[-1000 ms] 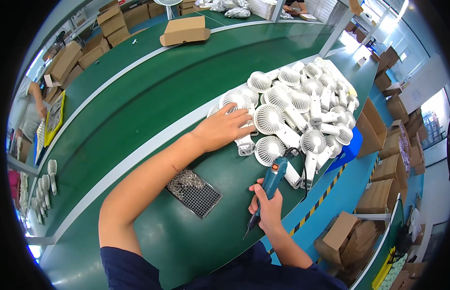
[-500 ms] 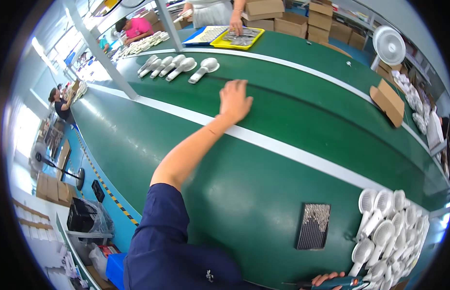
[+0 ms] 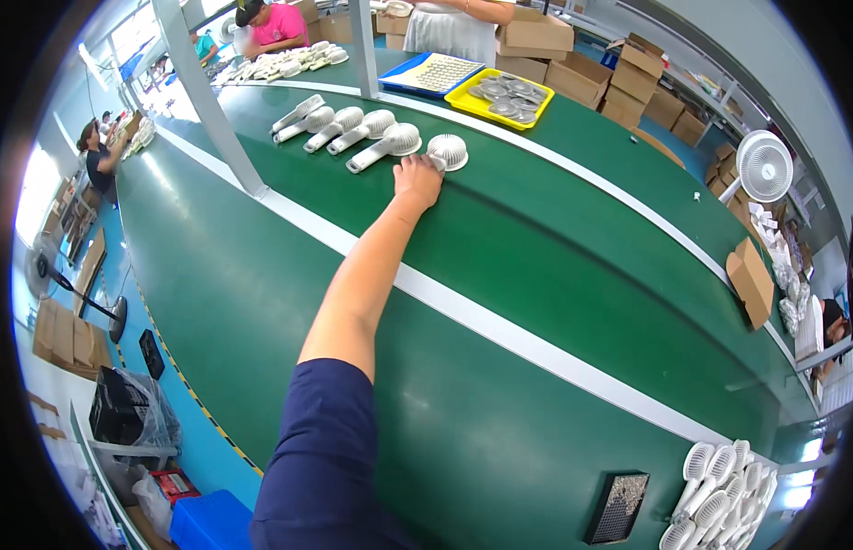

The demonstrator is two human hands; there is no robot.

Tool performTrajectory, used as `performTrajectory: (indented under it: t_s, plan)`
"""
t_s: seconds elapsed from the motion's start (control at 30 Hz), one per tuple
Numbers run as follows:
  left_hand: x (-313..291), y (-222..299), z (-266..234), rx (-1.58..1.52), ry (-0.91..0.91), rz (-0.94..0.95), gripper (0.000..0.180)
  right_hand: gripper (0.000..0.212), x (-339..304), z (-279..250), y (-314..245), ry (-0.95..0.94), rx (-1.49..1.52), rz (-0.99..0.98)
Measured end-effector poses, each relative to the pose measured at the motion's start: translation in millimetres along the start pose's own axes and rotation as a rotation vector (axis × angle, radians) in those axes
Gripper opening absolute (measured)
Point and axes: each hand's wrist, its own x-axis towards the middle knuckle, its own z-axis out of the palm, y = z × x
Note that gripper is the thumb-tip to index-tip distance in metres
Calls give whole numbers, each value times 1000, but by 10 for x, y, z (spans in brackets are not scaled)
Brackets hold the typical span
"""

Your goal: The person retrieves handheld fans from a conveyor belt, picks up screws from a tray using an electric screwdriver, and fastens the screws into the fan handles before placing the fans into a stack.

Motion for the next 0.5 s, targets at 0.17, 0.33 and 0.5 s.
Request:
performTrajectory:
  t_s: [0.17, 0.33, 0.5]
  plan:
    - [-30, -723, -375, 73, 126, 135, 69, 44, -10, 37, 16, 103, -10, 36]
    - [83, -941, -450, -200, -122, 103, 78, 43, 27, 54, -14, 244, -49, 157]
    - [-753, -561, -850, -260, -131, 249, 66, 43, 21, 126, -18, 60, -7, 124]
